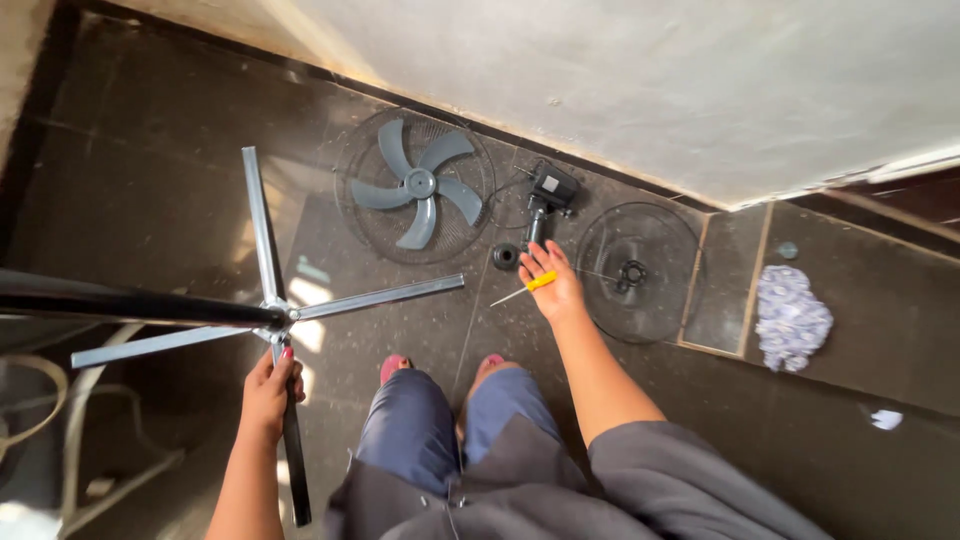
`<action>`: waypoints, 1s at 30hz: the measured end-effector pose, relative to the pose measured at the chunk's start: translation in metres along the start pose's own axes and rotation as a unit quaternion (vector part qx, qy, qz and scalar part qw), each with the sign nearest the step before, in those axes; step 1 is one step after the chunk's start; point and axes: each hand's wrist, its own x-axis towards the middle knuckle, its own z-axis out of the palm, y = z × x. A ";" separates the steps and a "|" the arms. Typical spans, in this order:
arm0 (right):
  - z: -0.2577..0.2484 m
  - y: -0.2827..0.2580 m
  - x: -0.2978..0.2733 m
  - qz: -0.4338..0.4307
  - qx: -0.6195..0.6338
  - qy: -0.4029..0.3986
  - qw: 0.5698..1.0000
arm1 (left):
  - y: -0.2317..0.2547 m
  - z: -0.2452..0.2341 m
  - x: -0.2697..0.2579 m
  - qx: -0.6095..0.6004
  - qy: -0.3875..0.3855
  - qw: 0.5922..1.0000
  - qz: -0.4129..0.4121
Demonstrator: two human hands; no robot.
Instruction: The person assembles a metal fan stand base using a yellow-handled screwdriver to tighten bolts at the central hub. They reposition the stand onto a black chair to continue securing the joints.
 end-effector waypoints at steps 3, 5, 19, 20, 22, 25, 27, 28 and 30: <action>0.020 -0.025 -0.074 -0.044 0.018 -0.019 0.999 | 0.033 -0.003 -0.066 -0.006 -0.001 1.000 -0.004; 0.030 -0.039 -0.114 -0.063 0.029 -0.002 0.998 | 0.048 -0.010 -0.105 -0.019 0.006 1.000 -0.022; 0.081 -0.091 -0.222 0.051 -0.089 -0.075 0.992 | -0.029 -0.018 -0.331 -0.113 0.121 0.986 0.037; 0.087 -0.090 -0.225 0.058 -0.104 -0.075 0.990 | -0.040 -0.017 -0.346 -0.141 0.124 0.982 0.032; 0.099 -0.085 -0.230 0.081 -0.120 -0.089 0.985 | -0.061 -0.014 -0.376 -0.164 0.154 0.974 0.031; 0.117 -0.067 -0.239 0.116 -0.160 -0.111 0.974 | -0.090 -0.013 -0.417 -0.198 0.212 0.957 0.017; 0.129 -0.044 -0.241 0.141 -0.184 -0.133 0.964 | -0.110 -0.017 -0.443 -0.214 0.250 0.944 0.018; 0.133 -0.032 -0.243 0.153 -0.192 -0.145 0.958 | -0.121 -0.021 -0.455 -0.217 0.264 0.939 0.025; 0.146 -0.001 -0.242 0.181 -0.212 -0.166 0.946 | -0.142 -0.030 -0.476 -0.225 0.300 0.926 0.035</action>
